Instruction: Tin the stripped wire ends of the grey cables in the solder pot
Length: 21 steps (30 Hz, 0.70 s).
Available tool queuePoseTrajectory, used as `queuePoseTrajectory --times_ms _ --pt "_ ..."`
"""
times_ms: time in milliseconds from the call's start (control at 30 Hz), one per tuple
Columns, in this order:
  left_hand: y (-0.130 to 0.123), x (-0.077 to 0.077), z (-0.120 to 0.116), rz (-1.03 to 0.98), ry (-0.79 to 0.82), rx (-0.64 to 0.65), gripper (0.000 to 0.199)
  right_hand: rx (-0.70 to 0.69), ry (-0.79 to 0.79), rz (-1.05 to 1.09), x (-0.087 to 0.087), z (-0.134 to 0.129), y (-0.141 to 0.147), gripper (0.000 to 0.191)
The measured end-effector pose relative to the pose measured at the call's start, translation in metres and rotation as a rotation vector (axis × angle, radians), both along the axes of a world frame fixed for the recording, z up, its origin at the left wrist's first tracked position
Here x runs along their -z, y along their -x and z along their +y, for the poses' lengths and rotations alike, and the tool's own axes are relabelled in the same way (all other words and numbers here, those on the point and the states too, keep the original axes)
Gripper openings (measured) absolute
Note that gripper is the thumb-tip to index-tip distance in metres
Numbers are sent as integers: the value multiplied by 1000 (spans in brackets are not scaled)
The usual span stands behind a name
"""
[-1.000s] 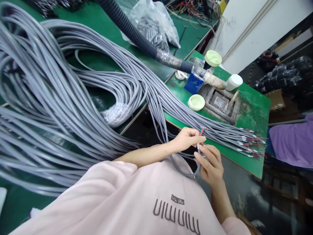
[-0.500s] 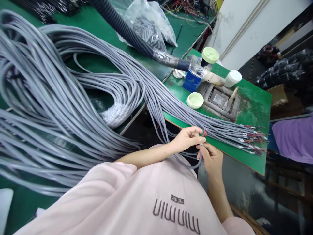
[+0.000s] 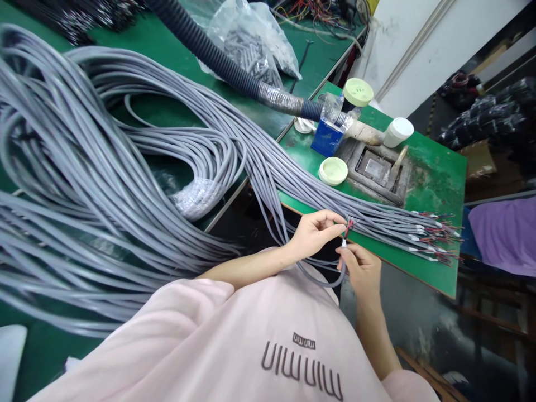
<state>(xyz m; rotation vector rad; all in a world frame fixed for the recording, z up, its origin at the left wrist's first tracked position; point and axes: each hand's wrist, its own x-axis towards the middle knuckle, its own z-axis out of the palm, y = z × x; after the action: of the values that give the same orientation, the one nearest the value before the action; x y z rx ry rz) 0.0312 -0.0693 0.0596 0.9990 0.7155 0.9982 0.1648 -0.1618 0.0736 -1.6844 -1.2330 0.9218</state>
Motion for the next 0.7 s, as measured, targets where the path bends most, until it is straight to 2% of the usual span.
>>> queuePoseTrajectory --times_ms 300,500,700 --pt "-2 -6 4 -35 95 58 39 -24 11 -28 0 1 -1 22" --pt "0 -7 6 33 80 39 38 10 22 -16 1 4 -3 24" --pt "2 0 7 54 50 5 37 49 19 147 10 7 -5 23"
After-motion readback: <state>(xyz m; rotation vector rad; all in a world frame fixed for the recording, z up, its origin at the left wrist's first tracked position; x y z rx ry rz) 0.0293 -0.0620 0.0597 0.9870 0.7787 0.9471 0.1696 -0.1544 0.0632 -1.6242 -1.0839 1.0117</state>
